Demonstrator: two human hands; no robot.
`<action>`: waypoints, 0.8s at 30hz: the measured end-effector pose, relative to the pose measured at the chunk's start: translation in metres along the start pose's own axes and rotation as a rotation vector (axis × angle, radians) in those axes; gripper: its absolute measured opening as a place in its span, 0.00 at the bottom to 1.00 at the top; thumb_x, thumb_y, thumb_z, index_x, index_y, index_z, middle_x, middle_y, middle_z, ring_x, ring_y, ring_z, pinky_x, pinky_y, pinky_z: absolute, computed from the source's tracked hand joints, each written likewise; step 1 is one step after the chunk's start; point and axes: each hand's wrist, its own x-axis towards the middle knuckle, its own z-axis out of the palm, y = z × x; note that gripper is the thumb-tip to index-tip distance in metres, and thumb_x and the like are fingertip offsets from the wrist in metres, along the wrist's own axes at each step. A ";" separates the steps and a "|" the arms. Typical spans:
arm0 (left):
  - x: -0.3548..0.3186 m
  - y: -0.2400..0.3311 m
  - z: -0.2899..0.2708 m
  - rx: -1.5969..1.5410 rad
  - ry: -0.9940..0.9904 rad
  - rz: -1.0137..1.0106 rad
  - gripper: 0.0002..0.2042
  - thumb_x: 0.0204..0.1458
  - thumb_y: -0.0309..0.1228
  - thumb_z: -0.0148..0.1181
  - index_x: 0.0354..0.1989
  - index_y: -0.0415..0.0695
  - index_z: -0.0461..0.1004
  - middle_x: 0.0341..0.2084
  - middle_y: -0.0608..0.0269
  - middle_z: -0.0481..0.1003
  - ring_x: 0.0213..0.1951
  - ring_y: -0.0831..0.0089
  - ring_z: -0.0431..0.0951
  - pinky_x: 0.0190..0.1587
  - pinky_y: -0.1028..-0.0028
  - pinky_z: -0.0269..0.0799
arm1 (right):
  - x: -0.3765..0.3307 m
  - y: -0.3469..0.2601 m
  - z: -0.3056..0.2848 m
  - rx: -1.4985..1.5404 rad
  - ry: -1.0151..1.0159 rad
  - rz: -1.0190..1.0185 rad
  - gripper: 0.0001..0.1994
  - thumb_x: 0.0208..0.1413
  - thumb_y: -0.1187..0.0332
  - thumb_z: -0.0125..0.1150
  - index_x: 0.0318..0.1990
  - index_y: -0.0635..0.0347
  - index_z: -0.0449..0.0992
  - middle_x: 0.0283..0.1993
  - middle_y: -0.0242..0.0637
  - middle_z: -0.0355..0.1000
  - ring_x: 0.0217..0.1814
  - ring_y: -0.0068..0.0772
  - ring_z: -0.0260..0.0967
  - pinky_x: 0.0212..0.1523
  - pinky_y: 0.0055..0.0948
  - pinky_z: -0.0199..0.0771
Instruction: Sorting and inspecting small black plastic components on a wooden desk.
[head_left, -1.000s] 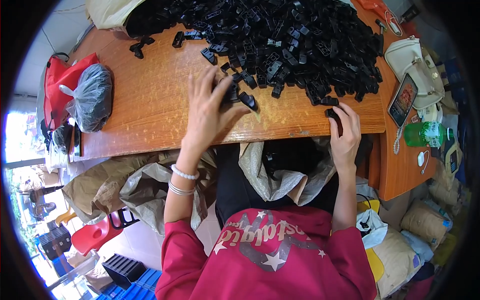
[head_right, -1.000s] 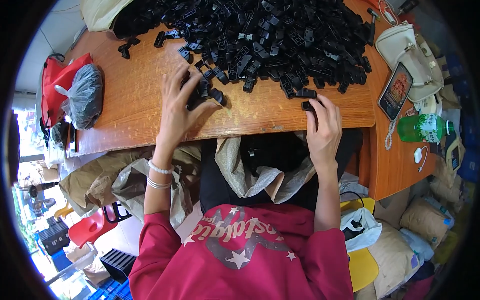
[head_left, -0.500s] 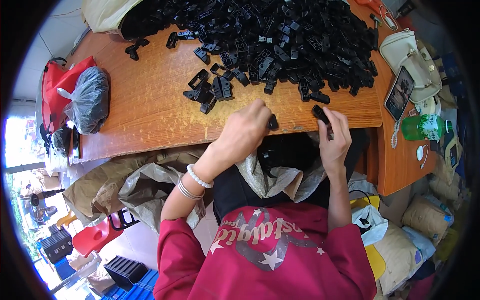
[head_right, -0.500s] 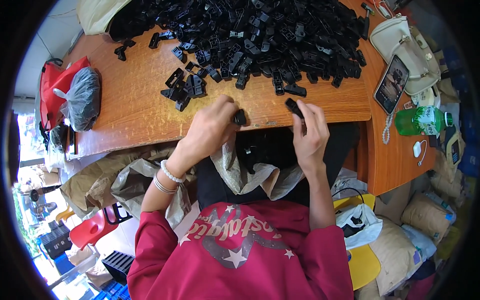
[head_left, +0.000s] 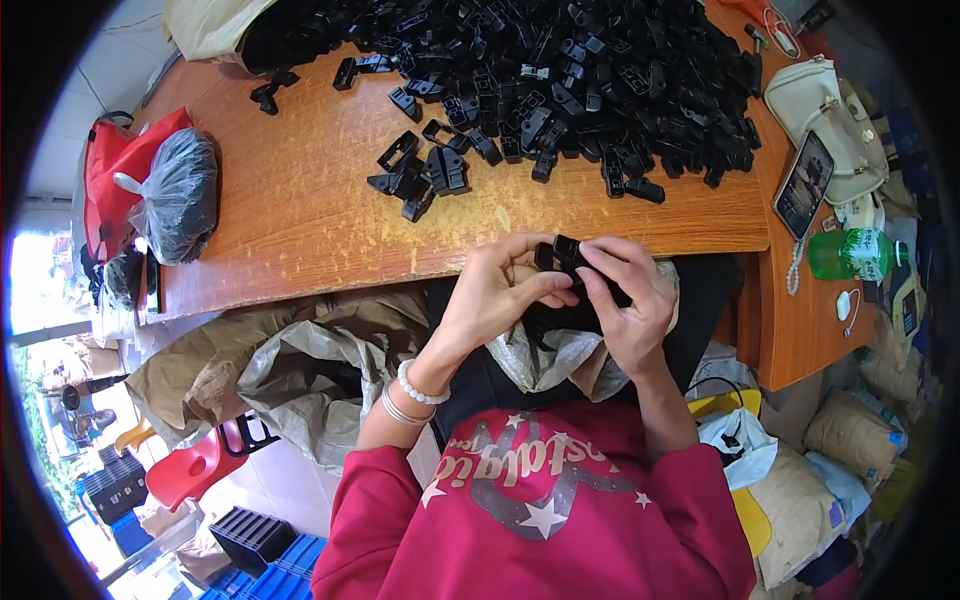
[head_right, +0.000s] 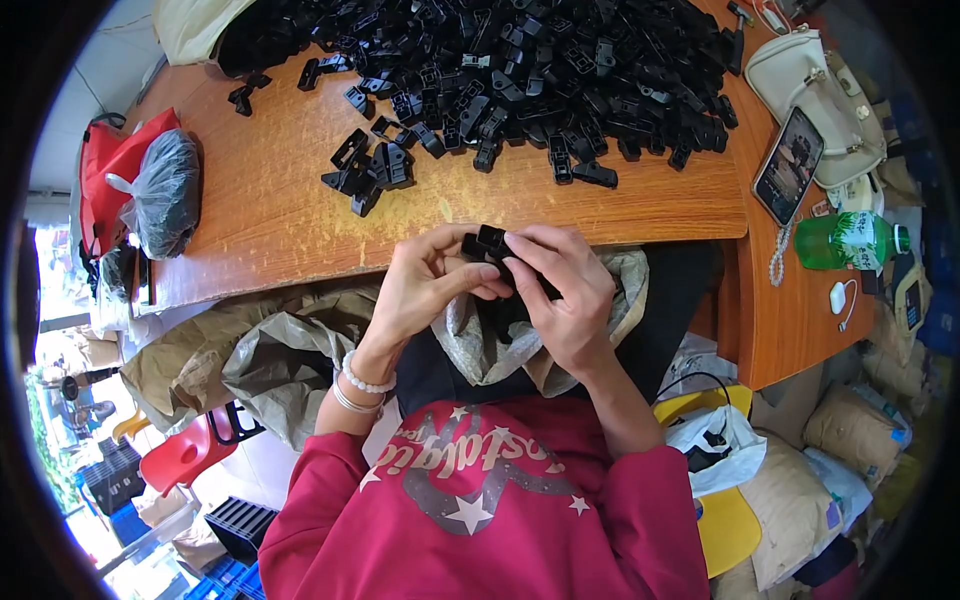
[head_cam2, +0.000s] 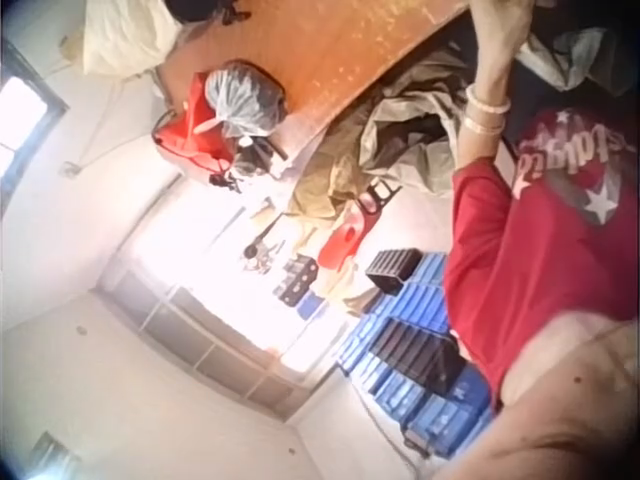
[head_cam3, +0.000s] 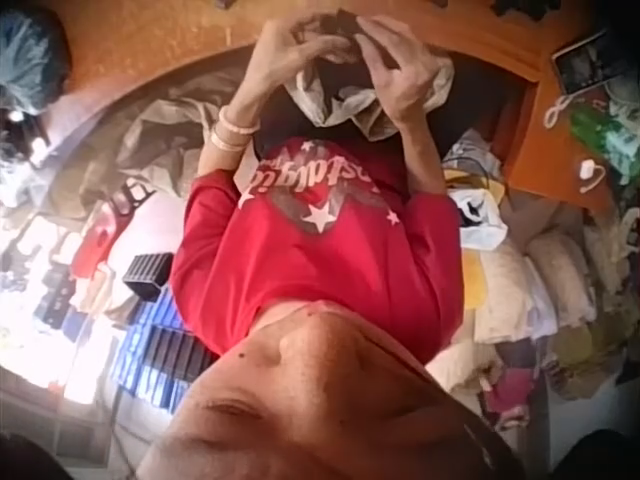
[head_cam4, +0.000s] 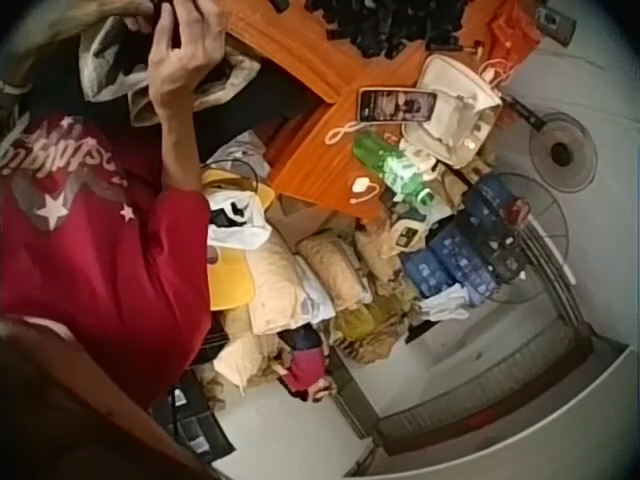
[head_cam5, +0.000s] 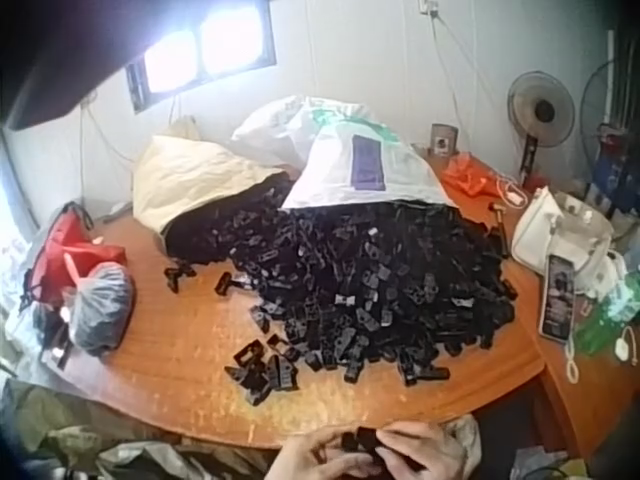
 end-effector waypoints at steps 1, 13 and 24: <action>-0.002 0.005 0.002 0.013 -0.001 -0.007 0.17 0.54 0.20 0.59 0.50 0.27 0.67 0.31 0.54 0.79 0.34 0.71 0.82 0.36 0.77 0.79 | 0.000 0.001 0.000 0.000 -0.001 0.000 0.12 0.45 0.81 0.65 0.40 0.63 0.79 0.39 0.40 0.74 0.37 0.38 0.73 0.37 0.30 0.73; -0.008 0.002 -0.005 0.190 0.009 0.077 0.16 0.55 0.26 0.60 0.50 0.31 0.71 0.24 0.55 0.81 0.29 0.79 0.81 0.33 0.82 0.74 | -0.003 -0.002 -0.001 0.088 -0.038 -0.056 0.13 0.43 0.82 0.66 0.38 0.63 0.80 0.40 0.38 0.76 0.38 0.37 0.72 0.37 0.28 0.72; -0.014 0.008 -0.001 0.513 0.050 0.302 0.16 0.51 0.21 0.60 0.50 0.35 0.71 0.29 0.55 0.80 0.31 0.78 0.81 0.31 0.79 0.74 | -0.007 -0.005 0.007 0.370 -0.047 0.244 0.12 0.51 0.79 0.62 0.45 0.65 0.77 0.46 0.41 0.72 0.48 0.33 0.70 0.47 0.27 0.70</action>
